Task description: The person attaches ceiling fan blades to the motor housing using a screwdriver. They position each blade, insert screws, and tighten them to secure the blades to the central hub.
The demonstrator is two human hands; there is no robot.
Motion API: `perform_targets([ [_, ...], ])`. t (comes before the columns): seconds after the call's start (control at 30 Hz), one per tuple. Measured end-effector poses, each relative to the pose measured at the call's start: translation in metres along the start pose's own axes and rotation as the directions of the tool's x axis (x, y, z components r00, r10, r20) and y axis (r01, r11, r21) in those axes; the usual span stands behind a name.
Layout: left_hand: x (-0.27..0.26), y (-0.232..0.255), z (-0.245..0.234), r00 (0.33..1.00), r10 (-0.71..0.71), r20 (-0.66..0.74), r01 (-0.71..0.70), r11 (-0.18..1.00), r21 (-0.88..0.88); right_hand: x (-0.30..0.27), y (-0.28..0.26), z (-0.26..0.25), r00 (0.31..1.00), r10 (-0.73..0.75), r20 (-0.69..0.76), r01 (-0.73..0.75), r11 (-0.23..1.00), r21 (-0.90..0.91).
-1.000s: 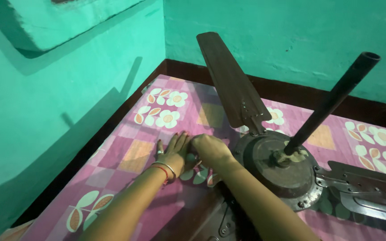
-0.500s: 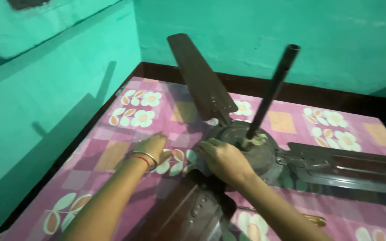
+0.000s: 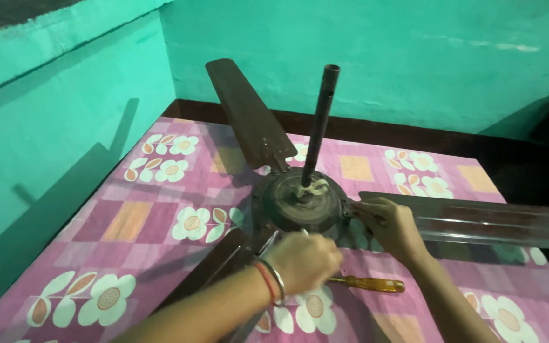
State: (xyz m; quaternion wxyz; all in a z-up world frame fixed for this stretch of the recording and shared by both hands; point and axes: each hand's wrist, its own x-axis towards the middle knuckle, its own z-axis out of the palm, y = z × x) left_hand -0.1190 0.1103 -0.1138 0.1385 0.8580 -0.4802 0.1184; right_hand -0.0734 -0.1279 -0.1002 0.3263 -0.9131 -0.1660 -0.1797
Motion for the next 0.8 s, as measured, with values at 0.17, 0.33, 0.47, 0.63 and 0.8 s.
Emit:
perform_targets([
  [0.17, 0.014, 0.038, 0.054, 1.0, -0.013, -0.01, 0.013, 1.0, 0.014, -0.001, 0.009, 0.006, 0.998, 0.06, -0.014, -0.06, 0.998, 0.016],
  [0.33, 0.03, 0.052, 0.095, 0.996, -0.065, -0.066, 0.066, 0.998, 0.012, 0.002, 0.018, 0.015, 0.998, -0.047, -0.032, 0.047, 0.999, -0.003],
  [0.47, 0.042, 0.057, 0.108, 0.991, -0.059, -0.124, 0.075, 0.989, 0.128, 0.006, 0.023, 0.016, 0.962, -0.266, -0.063, 0.261, 0.962, -0.077],
  [0.63, 0.048, 0.065, 0.091, 0.994, -0.101, -0.029, 0.103, 0.992, 0.073, 0.007, 0.02, 0.013, 0.982, -0.187, -0.008, 0.187, 0.982, -0.027],
  [0.8, 0.031, 0.071, 0.039, 0.98, -0.196, -0.013, 0.195, 0.979, -0.062, 0.013, 0.013, 0.007, 0.995, -0.051, 0.081, 0.057, 0.995, -0.079],
])
